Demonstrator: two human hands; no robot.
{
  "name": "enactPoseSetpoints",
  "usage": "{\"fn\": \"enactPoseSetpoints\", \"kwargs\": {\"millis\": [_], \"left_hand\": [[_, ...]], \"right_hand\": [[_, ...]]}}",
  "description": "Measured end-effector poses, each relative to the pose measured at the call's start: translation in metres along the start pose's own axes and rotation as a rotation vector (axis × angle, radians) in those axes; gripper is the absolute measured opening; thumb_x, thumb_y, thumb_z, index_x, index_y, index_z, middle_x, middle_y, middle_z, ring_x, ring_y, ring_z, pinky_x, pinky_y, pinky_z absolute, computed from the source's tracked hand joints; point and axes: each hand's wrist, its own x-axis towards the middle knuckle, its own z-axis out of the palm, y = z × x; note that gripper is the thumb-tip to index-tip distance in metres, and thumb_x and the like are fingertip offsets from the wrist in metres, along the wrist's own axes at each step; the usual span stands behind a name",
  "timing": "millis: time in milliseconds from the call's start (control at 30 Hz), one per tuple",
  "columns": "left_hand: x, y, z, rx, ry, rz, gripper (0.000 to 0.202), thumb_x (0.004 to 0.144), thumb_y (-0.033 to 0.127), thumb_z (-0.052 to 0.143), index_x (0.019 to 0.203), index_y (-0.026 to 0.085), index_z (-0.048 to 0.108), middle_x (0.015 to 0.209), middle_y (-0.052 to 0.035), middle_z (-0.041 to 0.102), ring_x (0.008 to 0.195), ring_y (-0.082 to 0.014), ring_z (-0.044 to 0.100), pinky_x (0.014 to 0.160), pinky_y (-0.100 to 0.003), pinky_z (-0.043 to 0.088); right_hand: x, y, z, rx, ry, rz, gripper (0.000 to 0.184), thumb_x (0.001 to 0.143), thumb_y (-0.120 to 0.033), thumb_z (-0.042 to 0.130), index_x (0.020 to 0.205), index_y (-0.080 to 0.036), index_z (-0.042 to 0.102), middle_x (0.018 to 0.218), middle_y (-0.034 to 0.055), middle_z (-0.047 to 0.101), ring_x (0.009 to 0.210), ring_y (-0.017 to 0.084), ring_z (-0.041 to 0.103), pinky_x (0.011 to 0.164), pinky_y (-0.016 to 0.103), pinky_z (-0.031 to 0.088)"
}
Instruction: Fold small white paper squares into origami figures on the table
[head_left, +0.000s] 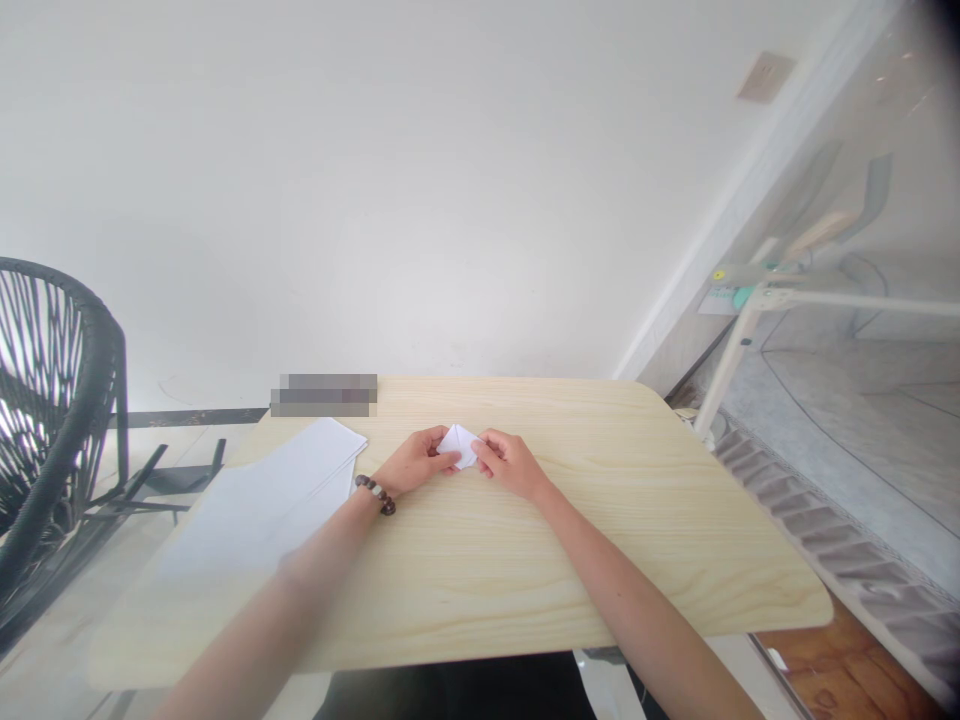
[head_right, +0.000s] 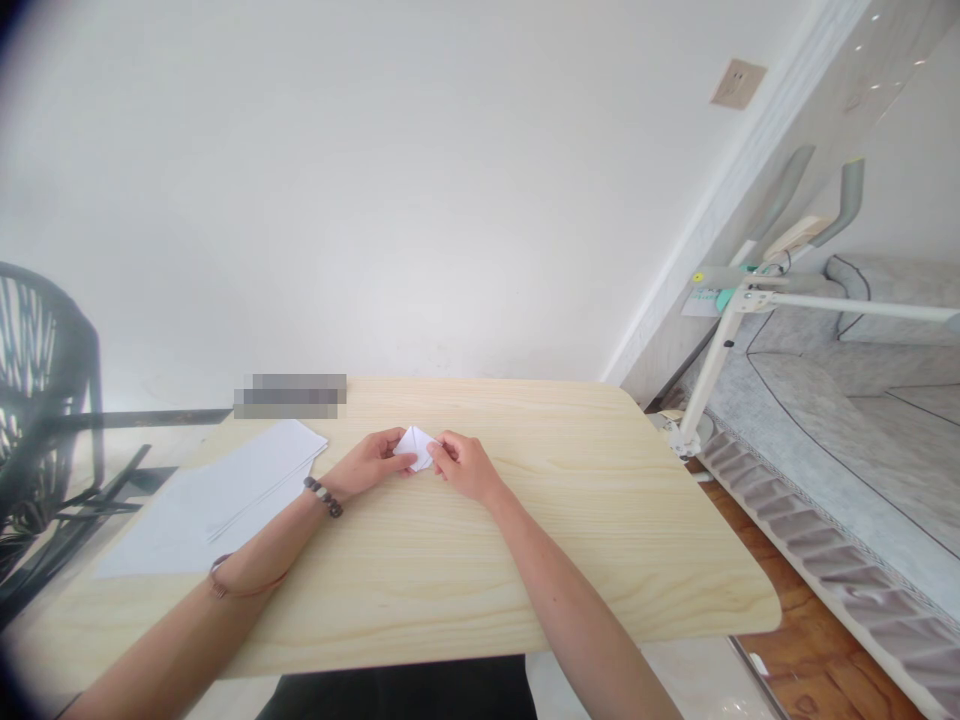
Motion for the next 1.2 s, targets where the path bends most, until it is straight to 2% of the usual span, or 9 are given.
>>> {"fn": "enactPoseSetpoints", "kwargs": {"millis": [300, 500, 667, 1000, 1200], "left_hand": [[-0.0025, -0.0001, -0.0018, 0.043, 0.009, 0.003, 0.020, 0.070, 0.029, 0.051, 0.079, 0.012, 0.054, 0.074, -0.0033, 0.059, 0.066, -0.0137, 0.054, 0.062, -0.025, 0.042], [-0.0008, -0.0017, -0.0025, -0.076, -0.013, -0.025, 0.028, 0.069, 0.034, 0.054, 0.085, 0.010, 0.057, 0.077, -0.0054, 0.061, 0.072, -0.0165, 0.056, 0.067, -0.029, 0.044], [0.0006, -0.0026, -0.0018, -0.164, 0.050, -0.070, 0.038, 0.069, 0.042, 0.051, 0.089, 0.010, 0.059, 0.081, -0.0076, 0.063, 0.077, -0.0205, 0.057, 0.067, -0.032, 0.046], [-0.0004, -0.0014, -0.0012, -0.138, 0.080, -0.082, 0.035, 0.070, 0.041, 0.051, 0.084, 0.011, 0.060, 0.073, -0.0057, 0.064, 0.071, -0.0183, 0.059, 0.065, -0.029, 0.047], [-0.0001, -0.0019, -0.0016, -0.136, 0.068, -0.088, 0.037, 0.070, 0.041, 0.051, 0.088, 0.010, 0.057, 0.071, -0.0067, 0.064, 0.068, -0.0173, 0.059, 0.067, -0.030, 0.046]], "right_hand": [[-0.0013, -0.0036, -0.0007, -0.045, -0.010, -0.033, 0.029, 0.080, -0.038, 0.035, 0.063, -0.016, 0.047, 0.054, -0.0020, 0.050, 0.045, 0.006, 0.044, 0.047, 0.017, 0.036], [-0.0006, -0.0024, -0.0015, 0.016, 0.012, -0.025, 0.027, 0.080, -0.037, 0.035, 0.069, -0.017, 0.047, 0.054, -0.0022, 0.050, 0.044, 0.006, 0.044, 0.046, 0.017, 0.036], [0.0009, -0.0011, -0.0022, 0.045, 0.090, -0.014, 0.027, 0.079, -0.039, 0.035, 0.068, -0.017, 0.046, 0.052, -0.0033, 0.048, 0.042, 0.005, 0.042, 0.045, 0.017, 0.035], [0.0011, -0.0006, -0.0018, 0.087, 0.076, -0.017, 0.027, 0.079, -0.039, 0.036, 0.066, -0.017, 0.045, 0.053, -0.0033, 0.047, 0.043, 0.005, 0.042, 0.045, 0.017, 0.034], [0.0009, 0.0004, -0.0011, 0.104, 0.076, -0.007, 0.027, 0.078, -0.039, 0.037, 0.066, -0.016, 0.046, 0.052, -0.0032, 0.047, 0.042, 0.005, 0.041, 0.044, 0.017, 0.034]]}}
